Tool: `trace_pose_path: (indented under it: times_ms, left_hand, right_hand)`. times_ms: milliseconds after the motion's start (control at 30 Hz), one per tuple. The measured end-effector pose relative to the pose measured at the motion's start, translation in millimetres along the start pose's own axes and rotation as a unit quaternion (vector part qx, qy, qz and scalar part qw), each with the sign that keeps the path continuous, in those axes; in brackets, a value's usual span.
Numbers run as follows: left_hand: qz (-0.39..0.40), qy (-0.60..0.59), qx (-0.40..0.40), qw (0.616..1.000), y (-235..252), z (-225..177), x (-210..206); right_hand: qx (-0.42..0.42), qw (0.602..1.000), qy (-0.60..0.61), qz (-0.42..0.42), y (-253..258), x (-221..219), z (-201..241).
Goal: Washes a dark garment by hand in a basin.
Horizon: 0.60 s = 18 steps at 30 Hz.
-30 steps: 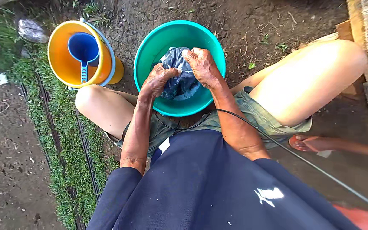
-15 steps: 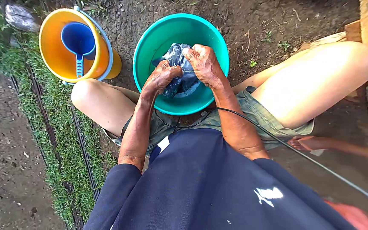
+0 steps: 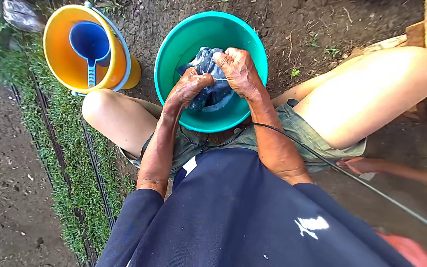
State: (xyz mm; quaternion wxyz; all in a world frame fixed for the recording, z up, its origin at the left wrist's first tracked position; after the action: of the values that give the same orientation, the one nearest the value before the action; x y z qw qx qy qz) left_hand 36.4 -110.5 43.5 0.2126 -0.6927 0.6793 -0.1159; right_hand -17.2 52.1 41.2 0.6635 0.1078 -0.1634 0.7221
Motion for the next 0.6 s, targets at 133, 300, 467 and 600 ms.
trace_pose_path:
  times_ms: [133, 300, 467, 600]
  left_hand:
    - [0.005, 0.002, -0.002, 1.0, 0.5, 0.6, -1.2]
    - [0.015, -0.025, -0.009, 1.0, -0.2, 0.3, -2.3]
    - [0.003, -0.016, -0.016, 1.0, -0.3, -1.8, -6.4]
    - [-0.023, 0.021, -0.02, 0.999, 0.1, -0.4, -7.7]
  right_hand:
    - [-0.003, 1.0, 0.003, 0.004, 0.3, 0.2, -0.9]
    - [0.003, 1.0, 0.004, 0.0, 1.6, 1.8, -2.0]
    - [0.0, 1.0, 0.01, 0.001, 0.7, 3.0, -0.2]
    - [-0.002, 1.0, 0.002, -0.003, 1.2, 2.2, 2.0]
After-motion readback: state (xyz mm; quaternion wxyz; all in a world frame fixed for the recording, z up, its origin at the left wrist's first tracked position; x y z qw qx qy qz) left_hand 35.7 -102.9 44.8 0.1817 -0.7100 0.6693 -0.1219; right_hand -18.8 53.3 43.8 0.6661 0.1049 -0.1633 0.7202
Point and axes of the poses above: each hand's wrist, its own y-axis towards the middle knuckle, its own x-axis out of the back of the hand, z = x × y, the point moved 3 cm from there along y, towards the middle knuckle, and after that the axes turned 13 degrees about -z, right-handed, at the moved point
